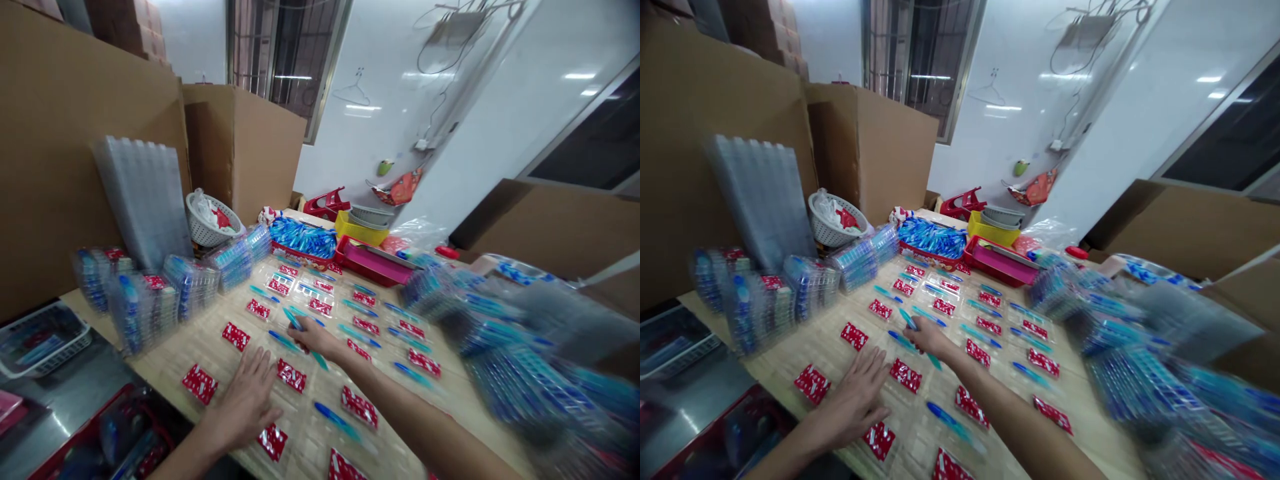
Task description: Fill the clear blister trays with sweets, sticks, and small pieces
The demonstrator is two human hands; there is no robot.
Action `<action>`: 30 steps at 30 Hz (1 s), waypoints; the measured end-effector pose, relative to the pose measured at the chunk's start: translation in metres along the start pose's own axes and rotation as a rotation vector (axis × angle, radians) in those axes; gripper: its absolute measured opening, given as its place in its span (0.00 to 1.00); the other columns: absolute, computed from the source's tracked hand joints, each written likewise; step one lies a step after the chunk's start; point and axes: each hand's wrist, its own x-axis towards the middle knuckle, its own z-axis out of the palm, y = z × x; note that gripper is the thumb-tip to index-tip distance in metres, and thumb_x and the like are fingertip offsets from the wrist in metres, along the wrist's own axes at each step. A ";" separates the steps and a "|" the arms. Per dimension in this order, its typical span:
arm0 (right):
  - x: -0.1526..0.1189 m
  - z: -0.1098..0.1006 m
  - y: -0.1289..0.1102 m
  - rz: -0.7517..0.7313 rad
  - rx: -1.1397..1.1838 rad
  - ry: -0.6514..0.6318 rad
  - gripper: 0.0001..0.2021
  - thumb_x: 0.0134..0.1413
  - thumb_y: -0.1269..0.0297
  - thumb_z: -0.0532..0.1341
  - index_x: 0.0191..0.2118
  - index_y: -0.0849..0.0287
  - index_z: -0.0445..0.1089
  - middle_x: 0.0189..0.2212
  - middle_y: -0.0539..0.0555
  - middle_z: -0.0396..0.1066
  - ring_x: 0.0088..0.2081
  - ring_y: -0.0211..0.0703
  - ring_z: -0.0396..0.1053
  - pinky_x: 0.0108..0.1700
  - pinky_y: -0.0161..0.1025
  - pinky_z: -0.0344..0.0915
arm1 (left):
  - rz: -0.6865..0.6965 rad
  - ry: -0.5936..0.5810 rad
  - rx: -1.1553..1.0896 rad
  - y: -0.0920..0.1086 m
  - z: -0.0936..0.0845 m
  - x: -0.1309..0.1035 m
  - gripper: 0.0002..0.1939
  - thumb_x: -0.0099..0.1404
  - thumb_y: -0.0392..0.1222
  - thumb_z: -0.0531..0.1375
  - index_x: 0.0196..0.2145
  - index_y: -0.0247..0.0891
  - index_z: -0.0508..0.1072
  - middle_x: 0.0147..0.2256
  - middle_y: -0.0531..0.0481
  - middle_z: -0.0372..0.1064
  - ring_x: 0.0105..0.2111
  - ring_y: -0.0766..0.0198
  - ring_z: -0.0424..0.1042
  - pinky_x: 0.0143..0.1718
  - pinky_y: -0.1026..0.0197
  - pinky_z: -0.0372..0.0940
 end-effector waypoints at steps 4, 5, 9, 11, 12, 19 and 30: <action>0.003 0.013 -0.020 -0.056 0.330 -0.116 0.14 0.56 0.56 0.53 0.25 0.59 0.60 0.16 0.45 0.59 0.18 0.32 0.60 0.22 0.30 0.59 | -0.065 -0.052 -0.011 -0.003 0.008 -0.024 0.35 0.62 0.54 0.53 0.62 0.36 0.51 0.65 0.38 0.36 0.65 0.47 0.32 0.64 0.40 0.32; 0.008 0.015 -0.026 -0.085 0.415 -0.110 0.14 0.55 0.54 0.54 0.25 0.59 0.60 0.16 0.44 0.59 0.17 0.32 0.59 0.21 0.30 0.58 | -0.080 -0.052 -0.008 -0.006 0.011 -0.027 0.36 0.61 0.55 0.54 0.62 0.36 0.52 0.65 0.38 0.36 0.65 0.46 0.32 0.63 0.39 0.32; 0.044 0.022 -0.054 -0.219 0.531 0.053 0.15 0.52 0.50 0.55 0.30 0.58 0.61 0.17 0.43 0.58 0.18 0.32 0.57 0.21 0.30 0.56 | -0.152 0.035 0.008 -0.024 0.011 -0.033 0.36 0.60 0.54 0.55 0.62 0.35 0.53 0.65 0.36 0.35 0.64 0.43 0.32 0.62 0.35 0.34; 0.066 0.026 -0.067 -0.248 0.515 0.100 0.13 0.53 0.52 0.55 0.32 0.58 0.62 0.18 0.43 0.58 0.19 0.32 0.56 0.22 0.30 0.56 | -0.214 0.057 0.006 -0.032 0.003 -0.035 0.35 0.61 0.53 0.54 0.61 0.34 0.54 0.64 0.35 0.37 0.64 0.43 0.34 0.62 0.35 0.35; 0.076 0.028 -0.072 -0.248 0.496 0.101 0.12 0.52 0.53 0.56 0.33 0.58 0.63 0.18 0.43 0.58 0.19 0.32 0.56 0.22 0.30 0.56 | -0.247 0.064 0.006 -0.034 -0.002 -0.036 0.35 0.61 0.53 0.54 0.61 0.33 0.54 0.64 0.35 0.38 0.64 0.43 0.35 0.62 0.35 0.36; 0.125 0.052 -0.083 -0.156 0.349 0.067 0.05 0.50 0.66 0.55 0.34 0.59 0.64 0.20 0.44 0.59 0.21 0.33 0.58 0.24 0.31 0.55 | -0.389 0.065 -0.046 -0.045 -0.016 -0.045 0.35 0.60 0.51 0.54 0.61 0.33 0.54 0.64 0.37 0.39 0.64 0.45 0.35 0.62 0.37 0.36; 0.121 0.062 -0.083 -0.153 0.108 0.152 0.06 0.53 0.67 0.53 0.31 0.61 0.66 0.24 0.49 0.66 0.29 0.38 0.63 0.30 0.32 0.54 | -0.388 0.117 0.017 -0.065 0.005 -0.054 0.34 0.61 0.51 0.54 0.62 0.36 0.53 0.65 0.38 0.38 0.64 0.44 0.35 0.62 0.36 0.35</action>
